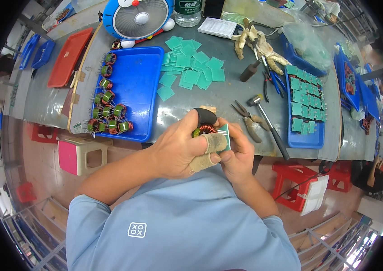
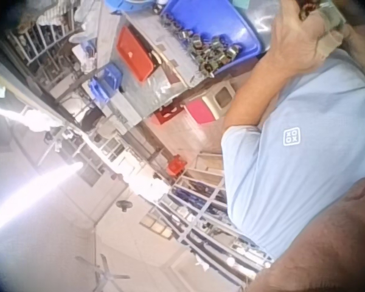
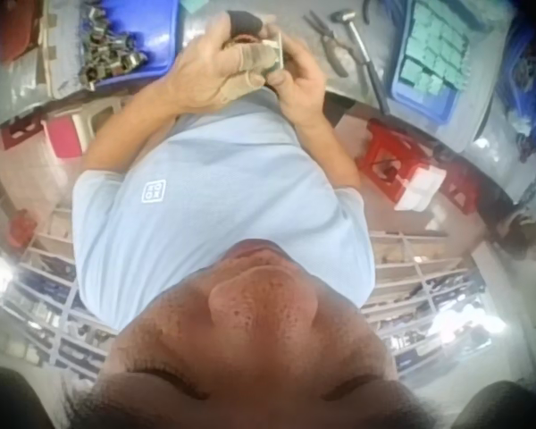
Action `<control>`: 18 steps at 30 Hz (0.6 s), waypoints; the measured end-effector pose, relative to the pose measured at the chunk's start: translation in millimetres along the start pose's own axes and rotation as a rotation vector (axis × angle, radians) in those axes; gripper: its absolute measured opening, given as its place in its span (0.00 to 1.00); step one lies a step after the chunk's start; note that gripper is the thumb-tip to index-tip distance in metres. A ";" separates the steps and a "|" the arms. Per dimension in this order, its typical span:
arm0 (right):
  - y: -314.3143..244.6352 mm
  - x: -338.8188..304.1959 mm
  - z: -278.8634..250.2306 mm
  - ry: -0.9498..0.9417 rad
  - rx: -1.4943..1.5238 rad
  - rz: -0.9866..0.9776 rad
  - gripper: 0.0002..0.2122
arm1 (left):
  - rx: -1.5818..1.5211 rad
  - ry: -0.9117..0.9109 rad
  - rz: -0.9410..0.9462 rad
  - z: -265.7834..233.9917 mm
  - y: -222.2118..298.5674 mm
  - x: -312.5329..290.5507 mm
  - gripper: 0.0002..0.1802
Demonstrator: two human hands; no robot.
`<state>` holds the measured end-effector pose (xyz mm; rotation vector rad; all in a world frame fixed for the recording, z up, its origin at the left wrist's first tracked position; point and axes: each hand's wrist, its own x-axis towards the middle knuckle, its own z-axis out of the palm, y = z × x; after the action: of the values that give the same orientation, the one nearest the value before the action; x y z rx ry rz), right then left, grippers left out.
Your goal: Assembling a toroidal transformer by fitting green insulation plates and securing them with pliers and a hammer.
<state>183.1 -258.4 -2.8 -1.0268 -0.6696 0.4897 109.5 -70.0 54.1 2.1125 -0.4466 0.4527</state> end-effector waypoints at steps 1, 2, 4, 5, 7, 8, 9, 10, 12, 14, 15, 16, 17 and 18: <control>0.7 -0.5 0.3 -0.006 0.066 0.020 0.34 | 0.056 -0.029 0.024 -2.4 -0.8 0.4 0.19; 1.7 -1.7 -0.4 -0.002 0.064 0.020 0.34 | 0.053 -0.031 0.025 -4.2 -3.8 0.2 0.19; 3.7 -4.1 -1.5 0.014 -0.040 0.012 0.34 | 0.120 -0.129 0.039 -7.4 -8.9 -0.8 0.19; 2.5 -4.1 -1.6 0.013 -0.040 0.012 0.34 | 0.120 -0.128 0.039 -7.6 -8.5 -0.8 0.19; -2.2 -3.8 -1.2 0.020 -0.093 0.010 0.34 | 0.114 -0.152 0.017 -8.2 -6.8 -0.2 0.17; -3.8 -3.2 1.4 0.020 -0.094 0.009 0.34 | 0.114 -0.151 0.018 -7.7 -5.7 1.3 0.17; -5.0 -2.3 5.6 0.040 -0.126 -0.017 0.35 | 0.081 -0.071 0.012 -6.2 -4.4 4.1 0.16; -6.2 -0.8 7.6 0.062 -0.161 -0.046 0.36 | 0.047 0.009 0.012 -4.4 -3.9 8.2 0.15; -6.1 -0.6 7.4 0.081 -0.268 -0.103 0.36 | -0.135 0.083 -0.065 1.5 -1.7 11.5 0.15; -2.4 1.0 8.1 0.152 -0.456 -0.253 0.37 | -0.389 0.115 -0.244 2.6 5.5 13.5 0.19; -5.5 4.6 6.4 0.153 -0.457 -0.256 0.37 | -0.388 0.114 -0.242 -1.6 9.2 17.3 0.19; -11.8 8.4 4.0 0.118 -0.618 -0.316 0.36 | -0.516 0.041 -0.443 -5.8 14.2 19.0 0.20; -16.2 10.9 2.4 0.083 -0.779 -0.376 0.36 | -0.642 -0.035 -0.646 -9.1 18.0 20.1 0.21; -17.7 11.7 1.7 0.080 -0.775 -0.374 0.36 | -0.641 -0.031 -0.649 -12.8 19.8 20.3 0.21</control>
<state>191.2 -257.5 16.9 -1.5872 -0.9860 -0.1673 115.8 -72.7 84.5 1.5168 0.0934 -0.1010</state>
